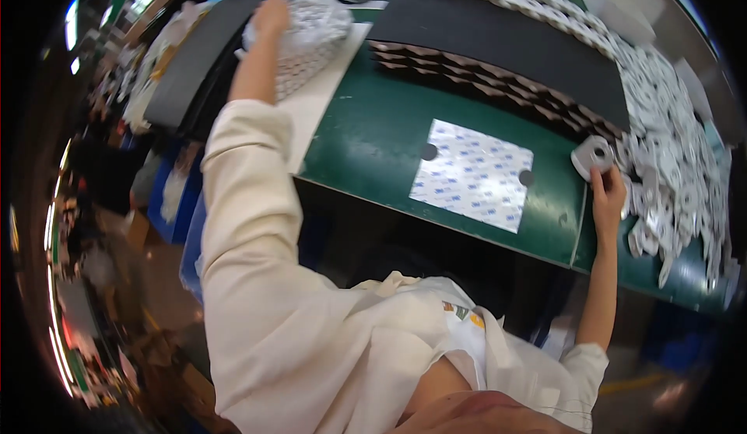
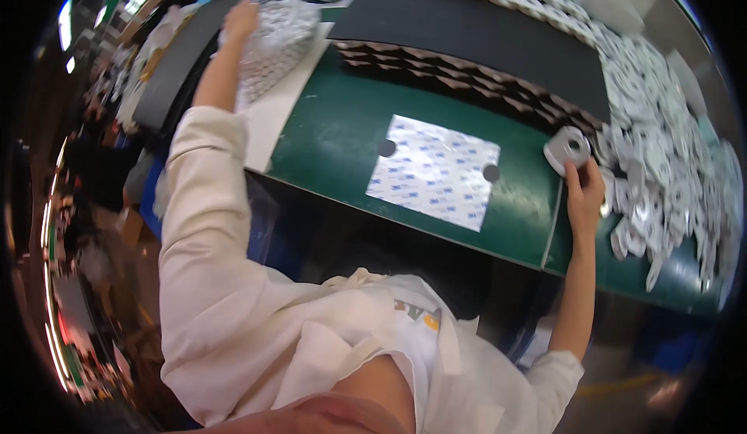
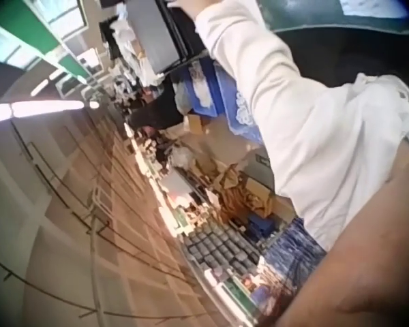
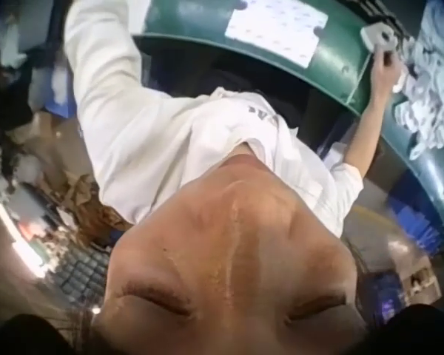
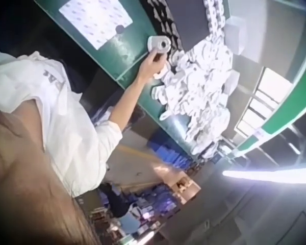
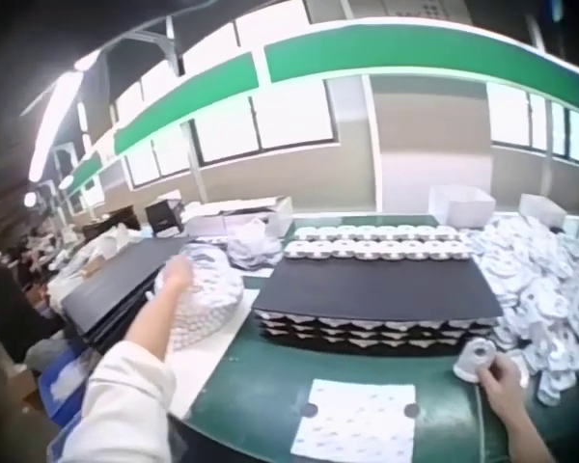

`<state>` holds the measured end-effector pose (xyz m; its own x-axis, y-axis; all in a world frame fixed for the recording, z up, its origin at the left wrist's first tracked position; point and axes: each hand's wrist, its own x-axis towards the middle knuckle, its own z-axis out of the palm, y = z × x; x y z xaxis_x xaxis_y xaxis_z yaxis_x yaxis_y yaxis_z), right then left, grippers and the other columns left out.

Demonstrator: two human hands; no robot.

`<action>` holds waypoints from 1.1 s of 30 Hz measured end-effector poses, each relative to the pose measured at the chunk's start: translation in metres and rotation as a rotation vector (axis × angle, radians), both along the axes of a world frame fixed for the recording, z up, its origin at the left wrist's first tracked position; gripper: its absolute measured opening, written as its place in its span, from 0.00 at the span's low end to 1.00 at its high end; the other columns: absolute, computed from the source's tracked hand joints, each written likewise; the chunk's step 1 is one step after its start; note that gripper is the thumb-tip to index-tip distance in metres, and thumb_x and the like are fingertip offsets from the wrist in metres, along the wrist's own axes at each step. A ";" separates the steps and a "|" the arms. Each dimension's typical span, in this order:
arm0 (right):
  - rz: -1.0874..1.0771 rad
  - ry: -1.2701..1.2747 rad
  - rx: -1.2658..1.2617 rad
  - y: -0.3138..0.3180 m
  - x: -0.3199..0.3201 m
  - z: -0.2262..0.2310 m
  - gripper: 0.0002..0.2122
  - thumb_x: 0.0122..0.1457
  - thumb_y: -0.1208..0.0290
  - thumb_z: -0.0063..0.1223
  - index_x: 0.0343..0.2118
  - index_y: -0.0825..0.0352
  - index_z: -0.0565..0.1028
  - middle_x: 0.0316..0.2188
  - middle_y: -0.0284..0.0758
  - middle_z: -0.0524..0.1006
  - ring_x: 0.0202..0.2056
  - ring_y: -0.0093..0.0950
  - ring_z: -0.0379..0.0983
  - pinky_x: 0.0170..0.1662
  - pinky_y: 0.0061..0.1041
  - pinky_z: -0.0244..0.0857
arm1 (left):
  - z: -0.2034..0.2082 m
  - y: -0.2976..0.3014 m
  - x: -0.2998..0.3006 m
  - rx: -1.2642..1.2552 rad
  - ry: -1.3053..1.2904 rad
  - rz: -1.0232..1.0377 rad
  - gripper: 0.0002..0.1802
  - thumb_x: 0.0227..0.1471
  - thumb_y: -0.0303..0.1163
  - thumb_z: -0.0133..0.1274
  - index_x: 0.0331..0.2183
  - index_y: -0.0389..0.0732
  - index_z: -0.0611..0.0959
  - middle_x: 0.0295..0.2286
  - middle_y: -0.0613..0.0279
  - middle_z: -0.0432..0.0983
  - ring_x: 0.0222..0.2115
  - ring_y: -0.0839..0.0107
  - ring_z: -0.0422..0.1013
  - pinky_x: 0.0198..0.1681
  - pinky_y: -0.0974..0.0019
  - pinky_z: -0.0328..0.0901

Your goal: Assembling white plastic components onto circular bases and organizing them on a tray.

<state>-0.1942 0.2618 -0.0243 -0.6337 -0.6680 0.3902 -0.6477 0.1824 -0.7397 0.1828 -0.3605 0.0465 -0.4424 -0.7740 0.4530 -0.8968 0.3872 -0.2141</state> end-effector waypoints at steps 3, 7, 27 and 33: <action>-0.036 -0.045 -0.032 0.002 0.003 0.002 0.09 0.55 0.71 0.50 0.25 0.71 0.68 0.17 0.27 0.65 0.21 0.16 0.58 0.25 0.17 0.52 | 0.029 -0.013 -0.005 -0.039 0.076 -0.009 0.26 0.49 0.49 0.42 0.37 0.35 0.77 0.38 0.46 0.73 0.40 0.52 0.70 0.43 0.51 0.63; -0.016 -0.123 -0.092 0.009 -0.002 -0.001 0.06 0.53 0.74 0.53 0.30 0.71 0.72 0.22 0.26 0.70 0.25 0.14 0.64 0.30 0.13 0.57 | 0.046 0.023 -0.032 1.566 2.024 -0.769 0.14 0.55 0.35 0.41 0.32 0.31 0.71 0.15 0.62 0.63 0.14 0.75 0.56 0.16 0.71 0.56; 0.455 -0.543 -0.017 -0.085 0.084 0.003 0.09 0.57 0.73 0.47 0.40 0.68 0.68 0.32 0.27 0.71 0.32 0.13 0.65 0.34 0.12 0.60 | -0.039 0.363 -0.181 2.216 1.631 -0.615 0.13 0.47 0.33 0.54 0.33 0.36 0.72 0.29 0.60 0.67 0.23 0.79 0.63 0.09 0.84 0.51; 0.441 -0.473 -0.012 -0.086 0.084 -0.003 0.08 0.57 0.74 0.47 0.39 0.69 0.68 0.32 0.28 0.72 0.32 0.14 0.65 0.35 0.13 0.60 | -0.039 0.366 -0.183 2.301 1.645 -0.622 0.14 0.48 0.32 0.53 0.36 0.33 0.75 0.28 0.60 0.69 0.22 0.78 0.64 0.11 0.84 0.52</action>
